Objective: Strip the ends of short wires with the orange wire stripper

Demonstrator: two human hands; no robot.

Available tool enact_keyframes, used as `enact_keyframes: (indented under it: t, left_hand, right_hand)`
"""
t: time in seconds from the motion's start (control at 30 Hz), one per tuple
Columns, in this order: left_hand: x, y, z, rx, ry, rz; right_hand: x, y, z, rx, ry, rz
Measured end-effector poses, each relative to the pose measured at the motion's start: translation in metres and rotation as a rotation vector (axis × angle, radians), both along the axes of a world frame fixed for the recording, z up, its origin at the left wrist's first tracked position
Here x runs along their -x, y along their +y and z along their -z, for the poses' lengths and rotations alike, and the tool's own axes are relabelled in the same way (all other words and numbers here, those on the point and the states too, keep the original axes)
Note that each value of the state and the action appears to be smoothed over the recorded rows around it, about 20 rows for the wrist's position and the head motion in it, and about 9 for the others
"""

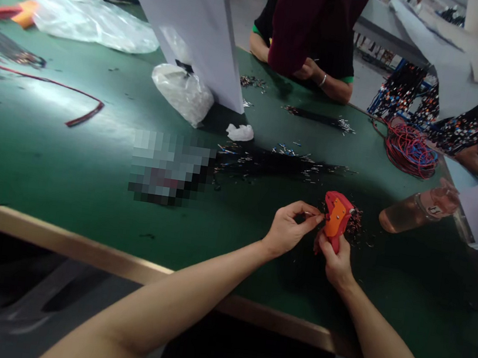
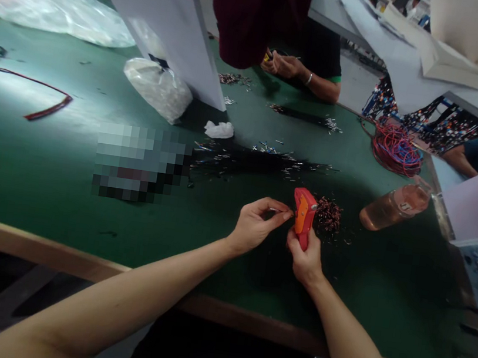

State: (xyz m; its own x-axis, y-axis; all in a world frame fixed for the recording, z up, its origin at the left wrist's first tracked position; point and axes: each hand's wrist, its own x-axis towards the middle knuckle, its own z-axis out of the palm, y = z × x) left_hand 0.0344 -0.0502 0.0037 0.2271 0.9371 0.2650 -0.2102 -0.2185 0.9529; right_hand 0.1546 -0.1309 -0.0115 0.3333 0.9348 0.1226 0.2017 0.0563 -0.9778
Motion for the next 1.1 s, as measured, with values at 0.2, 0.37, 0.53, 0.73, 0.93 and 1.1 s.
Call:
enact_keyframes:
  t: [0.2, 0.37, 0.53, 0.73, 0.93, 1.1]
  left_hand:
    - [-0.001, 0.000, 0.001, -0.027, 0.015, 0.005]
    - [-0.002, 0.000, 0.002, -0.003, 0.004, 0.001]
    - [-0.002, 0.001, 0.001, 0.085, -0.021, 0.009]
    - [-0.003, 0.003, 0.002, 0.231, -0.057, 0.100]
    - [-0.005, 0.004, 0.010, 0.311, -0.057, 0.278]
    - [-0.005, 0.007, 0.007, 0.349, -0.078, 0.206]
  right_hand:
    - [0.002, -0.002, -0.002, 0.070, 0.140, 0.004]
    - [0.007, -0.002, 0.001, 0.079, 0.285, 0.043]
    - [0.002, 0.003, 0.001, 0.017, 0.433, 0.004]
    - [-0.005, 0.003, -0.009, -0.110, 0.509, -0.073]
    - [-0.004, 0.001, -0.009, -0.113, 0.593, -0.113]
    - [-0.006, 0.001, -0.010, -0.122, 0.538, -0.109]
